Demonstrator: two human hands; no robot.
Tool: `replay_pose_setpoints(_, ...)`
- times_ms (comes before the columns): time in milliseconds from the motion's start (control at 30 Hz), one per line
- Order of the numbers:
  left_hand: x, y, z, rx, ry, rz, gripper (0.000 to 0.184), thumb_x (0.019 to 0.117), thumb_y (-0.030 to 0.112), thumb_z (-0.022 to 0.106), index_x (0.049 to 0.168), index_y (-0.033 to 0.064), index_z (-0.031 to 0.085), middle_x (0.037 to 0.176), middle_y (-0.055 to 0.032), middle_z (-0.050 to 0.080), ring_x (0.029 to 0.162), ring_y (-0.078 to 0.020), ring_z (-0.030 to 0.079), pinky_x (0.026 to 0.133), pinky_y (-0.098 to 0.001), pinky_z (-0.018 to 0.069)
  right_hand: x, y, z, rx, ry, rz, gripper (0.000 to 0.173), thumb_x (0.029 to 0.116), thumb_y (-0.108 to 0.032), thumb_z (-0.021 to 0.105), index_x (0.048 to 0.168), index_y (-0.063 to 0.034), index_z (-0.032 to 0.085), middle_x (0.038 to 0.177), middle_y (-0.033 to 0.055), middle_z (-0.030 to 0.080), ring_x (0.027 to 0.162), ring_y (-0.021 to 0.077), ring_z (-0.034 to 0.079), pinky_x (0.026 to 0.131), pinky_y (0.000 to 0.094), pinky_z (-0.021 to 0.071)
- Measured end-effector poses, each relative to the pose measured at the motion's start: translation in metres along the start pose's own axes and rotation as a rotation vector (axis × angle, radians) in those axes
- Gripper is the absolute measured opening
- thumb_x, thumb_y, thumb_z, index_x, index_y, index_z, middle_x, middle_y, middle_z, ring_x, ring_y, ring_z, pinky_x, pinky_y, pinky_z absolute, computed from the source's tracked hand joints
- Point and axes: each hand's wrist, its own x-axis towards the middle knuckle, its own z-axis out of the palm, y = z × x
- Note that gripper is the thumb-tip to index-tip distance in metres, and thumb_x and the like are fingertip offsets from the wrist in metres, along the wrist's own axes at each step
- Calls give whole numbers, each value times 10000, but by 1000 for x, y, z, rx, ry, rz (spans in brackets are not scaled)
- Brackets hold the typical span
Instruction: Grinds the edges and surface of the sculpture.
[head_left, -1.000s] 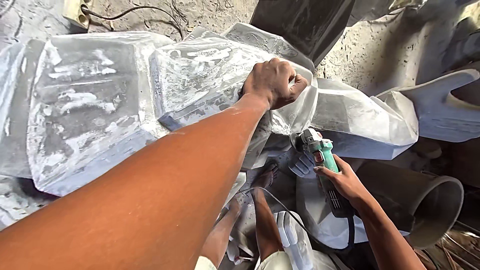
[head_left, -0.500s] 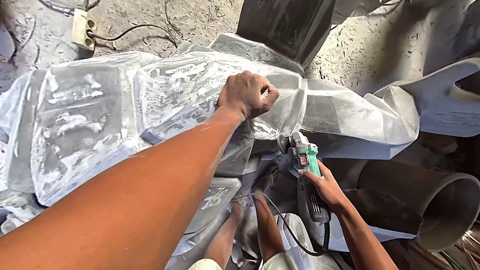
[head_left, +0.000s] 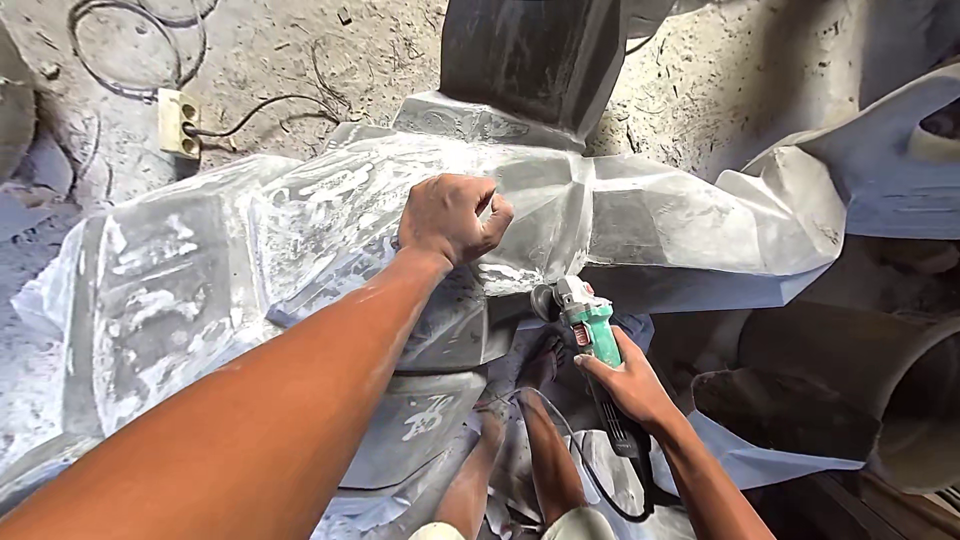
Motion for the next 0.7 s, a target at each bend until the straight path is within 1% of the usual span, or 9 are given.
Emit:
replay_pose_setpoints(100,2,0,0,21,-21,14,414,974,373,384,643,130,433,569,-56,451,541,-244,517,509,-448,355,-8,13,-2,-53,-1,27,588,822,-531,770,1282,-213,592,983,8,713,845,137,718,765,391,630)
replay_pose_setpoints(167,3,-1,0,34,-46,15,425,974,389,392,638,133,442,570,-52,461,553,-241,528,530,-454,373,-15,21,-2,37,-21,22,597,833,-496,775,1296,-172,584,1008,22,717,874,138,721,787,369,629)
replay_pose_setpoints(200,3,-1,0,40,-59,12,432,974,396,395,634,134,444,568,-51,465,554,-241,533,535,-458,378,-18,22,0,123,-36,16,586,848,-450,777,1301,-137,574,1014,46,719,870,160,726,780,369,633)
replay_pose_setpoints(267,3,-1,1,50,-80,6,432,974,399,392,629,142,435,561,-46,460,550,-236,530,534,-459,374,-20,23,5,315,-62,15,558,879,-363,766,1311,-79,554,1000,120,719,819,242,738,729,408,651)
replay_pose_setpoints(333,3,0,1,59,-79,6,427,971,384,388,621,144,421,549,-47,446,537,-237,518,526,-454,360,-13,22,10,440,-78,14,540,902,-353,761,1310,-63,558,980,160,710,791,290,731,709,444,649)
replay_pose_setpoints(400,3,0,1,67,-81,8,426,972,377,384,619,141,423,549,-48,446,535,-242,518,521,-455,356,-5,20,17,508,-85,15,540,902,-343,759,1318,-62,560,967,170,711,784,294,731,711,444,649)
replay_pose_setpoints(500,4,0,1,78,-94,10,435,974,377,381,622,129,443,559,-66,476,557,-264,549,528,-476,376,2,18,27,565,-79,3,537,901,-316,758,1313,-44,547,930,181,706,752,292,725,692,438,645)
replay_pose_setpoints(600,4,0,0,84,-109,7,439,971,390,382,623,130,448,566,-70,489,567,-269,562,533,-483,381,-1,19,35,527,-43,17,546,879,-340,777,1293,-63,553,927,159,706,738,283,724,675,433,647)
replay_pose_setpoints(700,4,1,1,88,-106,10,440,968,386,381,611,133,426,554,-70,470,558,-267,550,532,-478,373,-5,22,36,497,-12,23,556,868,-352,787,1292,-72,560,959,137,714,767,264,733,693,426,653)
